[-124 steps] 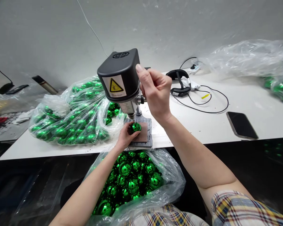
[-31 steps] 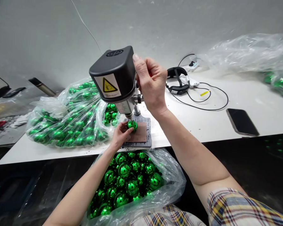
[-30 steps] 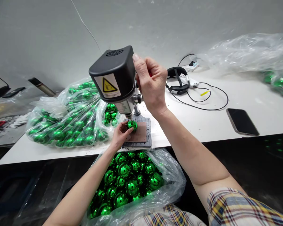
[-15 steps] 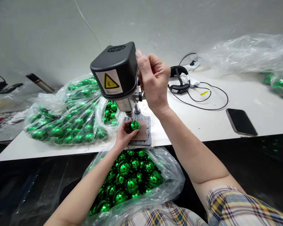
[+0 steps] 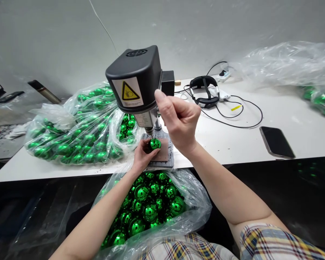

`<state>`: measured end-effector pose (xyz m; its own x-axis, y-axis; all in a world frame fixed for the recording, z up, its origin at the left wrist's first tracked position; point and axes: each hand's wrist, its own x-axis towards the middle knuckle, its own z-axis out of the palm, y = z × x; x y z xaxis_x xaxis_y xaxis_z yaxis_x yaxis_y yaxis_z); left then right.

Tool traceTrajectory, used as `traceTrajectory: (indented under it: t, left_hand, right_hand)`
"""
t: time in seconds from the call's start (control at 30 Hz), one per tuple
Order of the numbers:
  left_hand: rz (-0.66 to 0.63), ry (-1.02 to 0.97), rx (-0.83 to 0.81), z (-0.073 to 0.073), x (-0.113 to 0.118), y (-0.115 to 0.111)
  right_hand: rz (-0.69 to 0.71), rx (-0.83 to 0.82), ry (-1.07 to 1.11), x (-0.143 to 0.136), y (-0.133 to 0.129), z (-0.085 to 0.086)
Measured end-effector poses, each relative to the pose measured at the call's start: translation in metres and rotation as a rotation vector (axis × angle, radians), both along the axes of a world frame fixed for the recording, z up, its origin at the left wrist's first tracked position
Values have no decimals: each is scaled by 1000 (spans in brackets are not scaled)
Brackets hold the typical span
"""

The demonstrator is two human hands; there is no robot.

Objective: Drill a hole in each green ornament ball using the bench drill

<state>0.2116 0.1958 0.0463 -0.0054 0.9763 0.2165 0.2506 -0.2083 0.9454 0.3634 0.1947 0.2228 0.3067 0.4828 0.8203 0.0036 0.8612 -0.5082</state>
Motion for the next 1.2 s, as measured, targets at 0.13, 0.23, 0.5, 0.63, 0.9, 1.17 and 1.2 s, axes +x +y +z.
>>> traceTrajectory:
  t: [0.13,0.23,0.5,0.63,0.9,1.17,1.2]
  left_hand:
    - [-19,-20,-7,2,0,-1]
    - [-16,-35,-5,1,1,-1]
    - [-23,-35,-5,2,0,-1]
    - [-6,-18,34,1,0,-1]
    - [99,105,-3,23,-3,-12]
    - [-464,381,-49,99,-98,-40]
    - [-392,361,-28,101,-102,-27]
  right_hand:
    - [-12,97,-41,2,-5,-15]
    - [-13,149,-125,6,-7,-25]
    - [13,391,-238,13,4,-46]
    - [30,434,-297,11,3,-47]
    - [131,-140,169,2,16,30]
    - [105,-206,146,6,34,34]
    - [96,-197,147,5,34,33]
